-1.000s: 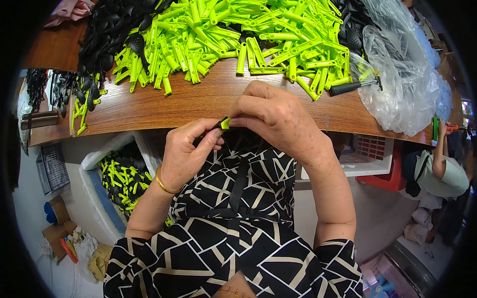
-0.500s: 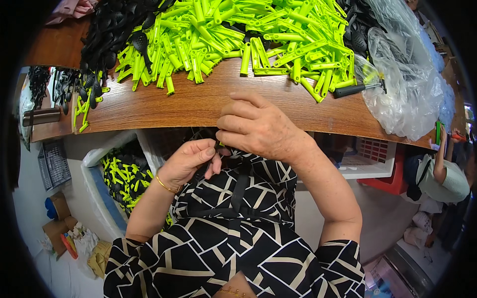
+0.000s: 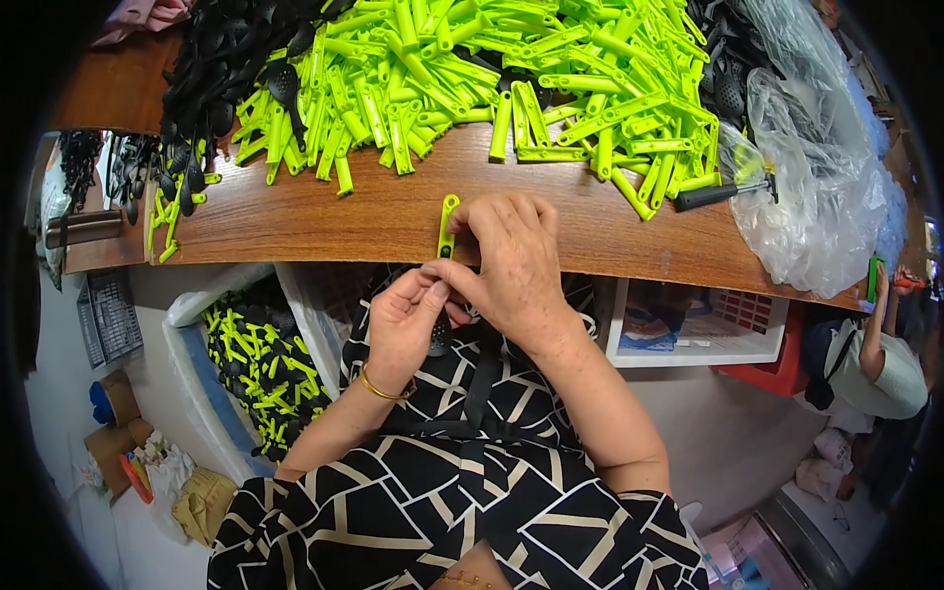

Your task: The person assembles kitchen utensils by inserting neon green plastic handles into black plastic heads. They use a hammer to tap the handles securely into place and then drop the finished items into a white bin below the table.

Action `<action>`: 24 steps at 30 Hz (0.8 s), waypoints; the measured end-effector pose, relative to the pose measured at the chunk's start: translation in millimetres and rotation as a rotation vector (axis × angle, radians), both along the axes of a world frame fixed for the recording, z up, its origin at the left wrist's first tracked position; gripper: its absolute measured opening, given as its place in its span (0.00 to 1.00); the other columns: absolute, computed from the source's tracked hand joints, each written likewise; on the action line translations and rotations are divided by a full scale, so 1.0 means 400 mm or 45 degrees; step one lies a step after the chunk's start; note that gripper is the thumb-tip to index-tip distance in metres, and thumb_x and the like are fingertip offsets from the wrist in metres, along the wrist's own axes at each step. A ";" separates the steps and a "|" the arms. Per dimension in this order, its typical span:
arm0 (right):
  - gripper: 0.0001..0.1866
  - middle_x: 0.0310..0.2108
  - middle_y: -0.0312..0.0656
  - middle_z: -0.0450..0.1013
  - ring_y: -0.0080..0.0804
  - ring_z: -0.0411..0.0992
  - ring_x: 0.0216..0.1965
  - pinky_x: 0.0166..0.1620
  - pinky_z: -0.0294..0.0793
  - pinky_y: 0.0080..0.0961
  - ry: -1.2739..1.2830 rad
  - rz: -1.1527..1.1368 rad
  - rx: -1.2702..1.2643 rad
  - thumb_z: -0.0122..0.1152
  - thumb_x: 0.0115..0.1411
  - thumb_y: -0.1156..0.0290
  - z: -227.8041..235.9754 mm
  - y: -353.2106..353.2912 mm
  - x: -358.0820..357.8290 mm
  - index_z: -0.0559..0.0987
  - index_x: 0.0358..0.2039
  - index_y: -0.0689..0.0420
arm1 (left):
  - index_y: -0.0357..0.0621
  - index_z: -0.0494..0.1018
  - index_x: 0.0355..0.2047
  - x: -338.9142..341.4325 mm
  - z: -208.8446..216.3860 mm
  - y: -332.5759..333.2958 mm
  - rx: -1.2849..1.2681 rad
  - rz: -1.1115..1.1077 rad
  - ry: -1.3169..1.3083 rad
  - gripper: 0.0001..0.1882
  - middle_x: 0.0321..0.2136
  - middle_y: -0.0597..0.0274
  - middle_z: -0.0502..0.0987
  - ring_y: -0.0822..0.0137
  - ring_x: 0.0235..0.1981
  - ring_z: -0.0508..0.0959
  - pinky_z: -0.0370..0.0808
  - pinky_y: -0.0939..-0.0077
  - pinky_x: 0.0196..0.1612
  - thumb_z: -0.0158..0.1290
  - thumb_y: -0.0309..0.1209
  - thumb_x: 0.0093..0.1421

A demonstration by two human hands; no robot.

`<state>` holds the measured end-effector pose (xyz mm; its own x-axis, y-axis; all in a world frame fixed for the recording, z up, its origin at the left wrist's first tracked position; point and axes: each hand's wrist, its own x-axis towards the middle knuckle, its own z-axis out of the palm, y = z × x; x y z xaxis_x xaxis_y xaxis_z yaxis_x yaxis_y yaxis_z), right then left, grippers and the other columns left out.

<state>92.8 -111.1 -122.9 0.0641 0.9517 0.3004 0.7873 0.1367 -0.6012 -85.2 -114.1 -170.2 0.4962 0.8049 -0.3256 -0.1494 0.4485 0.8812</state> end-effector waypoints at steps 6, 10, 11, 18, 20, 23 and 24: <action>0.25 0.38 0.35 0.74 0.41 0.71 0.45 0.55 0.61 0.43 -0.059 0.014 0.022 0.78 0.46 0.59 -0.012 -0.004 -0.001 0.76 0.43 0.52 | 0.32 0.76 0.48 0.014 -0.038 -0.014 0.209 0.071 0.043 0.09 0.36 0.62 0.82 0.74 0.35 0.81 0.80 0.78 0.43 0.49 0.25 0.74; 0.22 0.37 0.35 0.75 0.40 0.72 0.43 0.55 0.61 0.43 -0.066 0.047 0.120 0.77 0.48 0.58 -0.029 -0.004 0.001 0.77 0.40 0.52 | 0.34 0.76 0.49 0.025 -0.044 -0.008 0.251 0.122 -0.025 0.09 0.37 0.63 0.82 0.74 0.35 0.82 0.80 0.80 0.40 0.50 0.26 0.74; 0.21 0.36 0.36 0.75 0.40 0.72 0.42 0.55 0.62 0.43 -0.049 0.072 0.116 0.76 0.49 0.58 -0.026 0.000 0.004 0.77 0.39 0.52 | 0.34 0.75 0.50 0.022 -0.041 -0.007 0.198 0.112 -0.062 0.10 0.37 0.62 0.82 0.74 0.36 0.83 0.80 0.79 0.42 0.50 0.26 0.74; 0.08 0.36 0.39 0.78 0.39 0.74 0.42 0.47 0.71 0.37 0.139 0.109 0.152 0.70 0.57 0.71 0.022 0.107 0.064 0.82 0.38 0.56 | 0.35 0.64 0.60 -0.040 0.024 0.001 0.015 -0.142 -0.031 0.17 0.40 0.52 0.83 0.65 0.40 0.84 0.80 0.74 0.47 0.47 0.29 0.75; 0.09 0.39 0.37 0.78 0.39 0.74 0.44 0.50 0.70 0.38 -0.112 0.243 0.315 0.70 0.56 0.69 0.034 0.188 0.058 0.84 0.39 0.53 | 0.37 0.61 0.62 -0.065 0.046 0.000 0.050 -0.175 0.009 0.18 0.42 0.50 0.82 0.63 0.42 0.84 0.80 0.72 0.48 0.47 0.28 0.75; 0.10 0.40 0.34 0.79 0.37 0.74 0.46 0.52 0.69 0.38 -0.429 0.350 0.369 0.69 0.55 0.66 0.034 0.258 0.038 0.84 0.39 0.49 | 0.37 0.62 0.61 -0.081 0.059 0.014 0.024 0.013 -0.075 0.17 0.44 0.48 0.81 0.62 0.43 0.84 0.80 0.71 0.48 0.47 0.27 0.75; 0.10 0.40 0.33 0.79 0.36 0.74 0.46 0.53 0.68 0.38 -0.471 0.334 0.344 0.70 0.55 0.66 0.036 0.267 0.032 0.85 0.39 0.48 | 0.37 0.63 0.60 -0.084 0.060 0.027 0.028 0.047 -0.071 0.16 0.46 0.47 0.81 0.62 0.44 0.84 0.81 0.71 0.48 0.48 0.28 0.75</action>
<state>105.8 -4.2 -108.3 -0.3231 0.8069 0.4945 0.8586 0.4696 -0.2053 -119.0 -103.1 -146.4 0.4832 0.8294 -0.2804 -0.2147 0.4228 0.8804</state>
